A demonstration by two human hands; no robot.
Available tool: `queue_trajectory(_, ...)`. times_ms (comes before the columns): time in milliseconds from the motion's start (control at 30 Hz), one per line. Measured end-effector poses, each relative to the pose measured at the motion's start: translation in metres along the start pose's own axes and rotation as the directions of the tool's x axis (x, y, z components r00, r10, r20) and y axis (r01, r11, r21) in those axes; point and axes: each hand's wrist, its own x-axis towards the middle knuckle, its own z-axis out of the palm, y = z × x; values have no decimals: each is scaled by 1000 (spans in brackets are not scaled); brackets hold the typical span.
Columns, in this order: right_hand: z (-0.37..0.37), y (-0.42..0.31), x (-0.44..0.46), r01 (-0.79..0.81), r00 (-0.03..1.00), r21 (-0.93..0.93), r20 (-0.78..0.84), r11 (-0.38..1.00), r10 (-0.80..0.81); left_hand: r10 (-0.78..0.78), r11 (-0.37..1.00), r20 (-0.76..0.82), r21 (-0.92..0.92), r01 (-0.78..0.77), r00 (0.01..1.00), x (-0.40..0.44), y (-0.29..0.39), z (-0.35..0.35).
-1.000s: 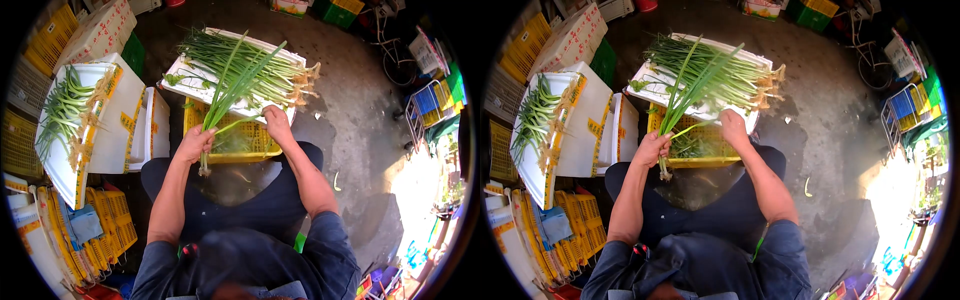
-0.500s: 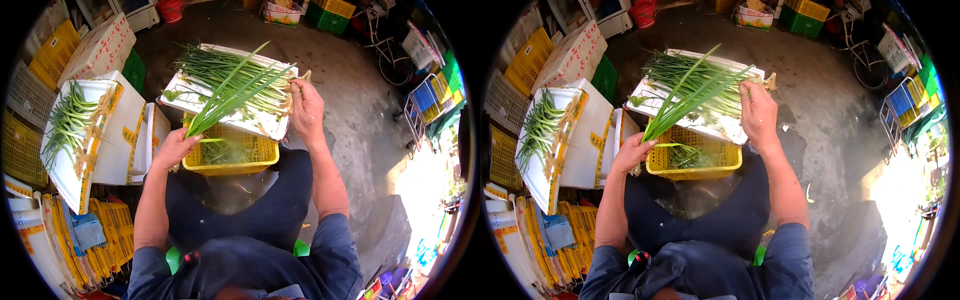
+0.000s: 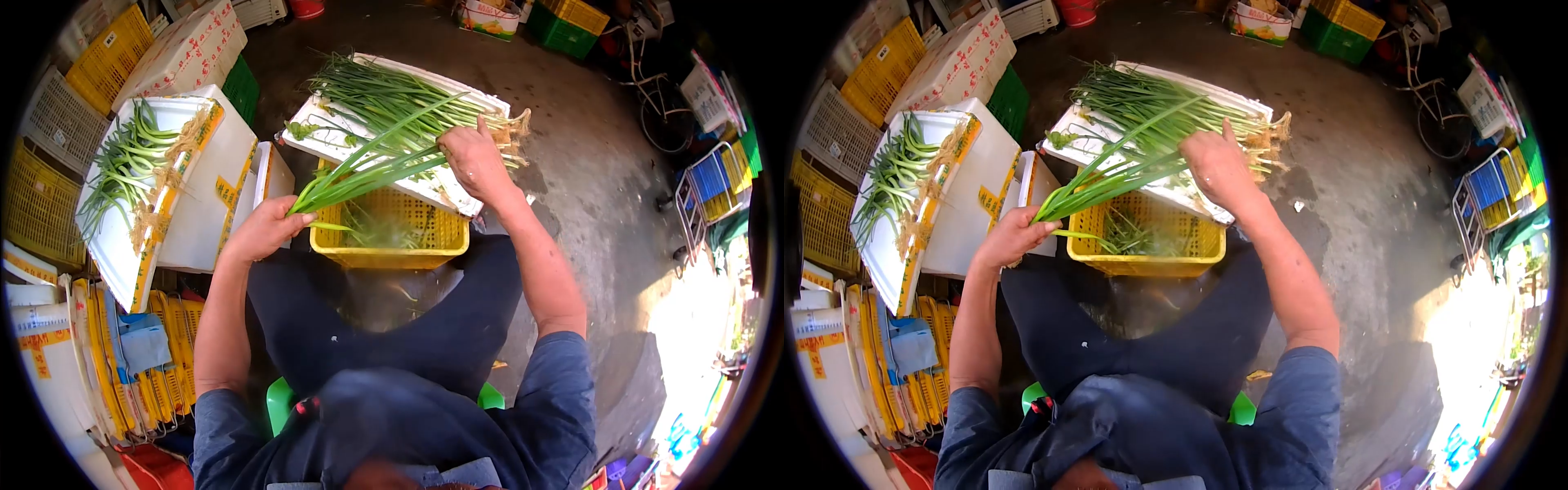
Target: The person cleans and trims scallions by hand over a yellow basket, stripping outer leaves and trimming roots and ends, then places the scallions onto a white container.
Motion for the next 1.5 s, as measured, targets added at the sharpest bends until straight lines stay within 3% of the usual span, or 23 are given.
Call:
queue_trajectory(33, 11, -2, -3, -4, 999, 21, -45, 1000, 5, -4, 1000, 3, 10, 4, 1000, -2, 0, 0)
queue_trajectory(200, 47, -14, -13, -62, 997, -131, 34, 989, 67, 45, 993, 8, 105, -45, 999, -13, -6, 1)
queue_trajectory(267, 57, -19, -17, -70, 997, -156, 27, 985, 75, 19, 976, -23, 216, -13, 1000, -18, -1, 2)
queue_trajectory(400, 74, -25, -19, -39, 989, -102, -143, 994, 24, 10, 956, -43, 294, 3, 999, -27, 2, 0)
queue_trajectory(533, 80, -35, -20, -47, 993, -82, -113, 996, 37, 42, 938, -40, 345, -26, 998, -33, -2, -6)
queue_trajectory(567, 82, -39, -19, -20, 984, -105, -180, 994, 1, 41, 937, -48, 348, -22, 998, -35, -4, -7)
queue_trajectory(667, 105, -43, -22, -53, 979, 38, -194, 998, 59, 38, 930, -56, 368, -15, 998, -38, -7, -8)
queue_trajectory(833, 114, -58, -19, -357, 924, 297, -26, 886, 381, 34, 919, -68, 395, -4, 997, -38, -10, -3)
queue_trajectory(967, 131, -18, -32, -398, 870, 386, -130, 832, 476, -21, 935, -106, 349, 57, 994, -40, -17, -9)
queue_trajectory(1067, 71, -74, -24, -453, 870, 478, 54, 753, 490, -64, 935, -105, 342, 96, 992, -43, -26, -12)
queue_trajectory(1133, 63, -98, -24, -348, 915, 499, -4, 794, 403, -67, 925, -96, 367, 98, 993, -36, -27, -8)
queue_trajectory(1200, 72, -111, -19, -15, 951, 477, -264, 879, 160, -73, 925, -85, 366, 99, 994, -34, -24, -3)
queue_trajectory(1300, 75, -138, -8, 157, 961, 324, -269, 933, -69, -5, 924, -84, 380, 37, 996, -27, -28, 2)
queue_trajectory(1500, 101, -158, -9, 184, 974, 283, -178, 941, -136, 61, 916, -93, 401, -19, 994, -29, -29, 4)
